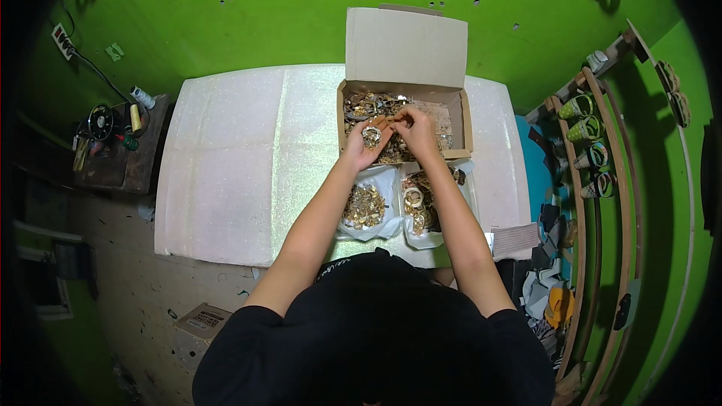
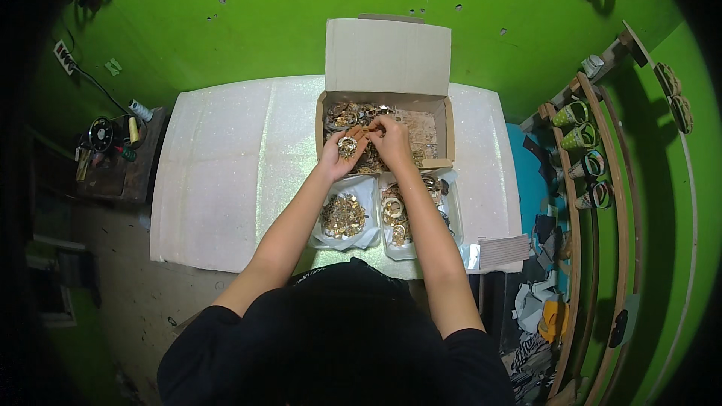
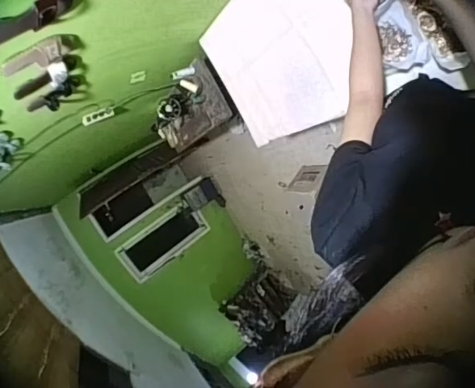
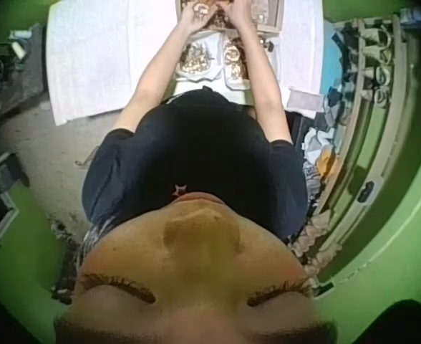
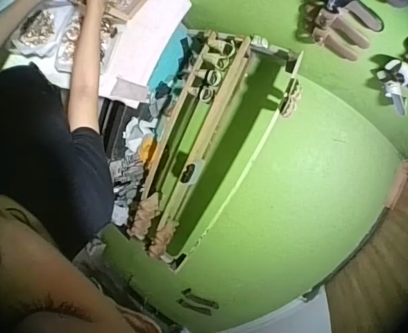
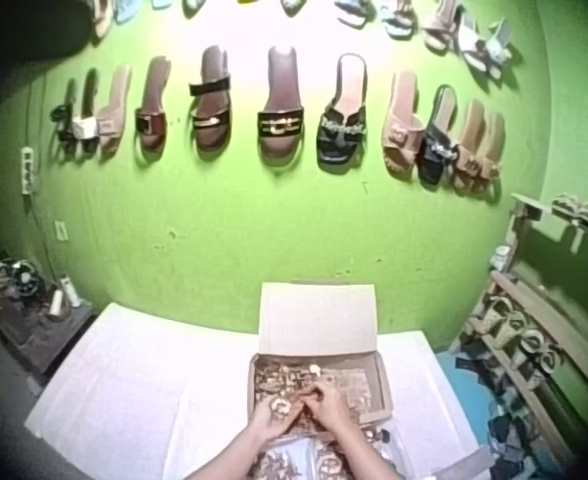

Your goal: Sort small decorative or functional metallic shoe components into separate bins.

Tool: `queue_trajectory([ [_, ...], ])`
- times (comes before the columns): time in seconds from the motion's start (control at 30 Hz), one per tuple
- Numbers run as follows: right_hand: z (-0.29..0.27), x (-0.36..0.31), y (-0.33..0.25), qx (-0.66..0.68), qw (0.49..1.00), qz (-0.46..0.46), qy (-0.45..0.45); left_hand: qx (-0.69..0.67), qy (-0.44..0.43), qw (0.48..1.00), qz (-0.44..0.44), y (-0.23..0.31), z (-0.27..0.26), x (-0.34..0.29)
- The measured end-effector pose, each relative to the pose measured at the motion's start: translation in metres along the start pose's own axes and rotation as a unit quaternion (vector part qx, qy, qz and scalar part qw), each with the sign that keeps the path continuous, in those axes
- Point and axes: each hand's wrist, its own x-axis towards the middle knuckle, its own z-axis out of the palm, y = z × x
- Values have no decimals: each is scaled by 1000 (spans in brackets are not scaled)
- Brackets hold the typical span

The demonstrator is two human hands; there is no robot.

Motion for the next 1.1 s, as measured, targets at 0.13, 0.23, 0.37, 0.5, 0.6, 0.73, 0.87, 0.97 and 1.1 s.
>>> queue_trajectory([
  [0.13,-1,-1,0,17,999,37,2,-7,11,1000,-5,1,-1,-1],
  [0.23,-1,-1,4,19,999,43,8,-19,-9,1000,-8,1,0,-1],
  [0.37,-5,-3,7,16,995,99,-2,-30,-20,999,-13,1,3,-3],
  [0.5,-14,-12,24,66,986,151,26,-23,-21,1000,-5,0,7,-4],
  [0.6,-31,-26,27,158,970,185,26,-42,-29,999,-9,1,5,-4],
  [0.73,-59,-54,27,209,952,222,35,-32,-27,999,-3,0,7,-5],
  [0.87,-78,-83,30,173,950,261,-17,-32,-27,999,-1,0,7,-5],
  [0.97,-83,-103,43,170,934,305,-69,-24,-29,999,-1,-1,7,-3],
  [1.1,-80,-116,44,109,936,304,-140,-38,-38,999,-7,1,1,0],
])
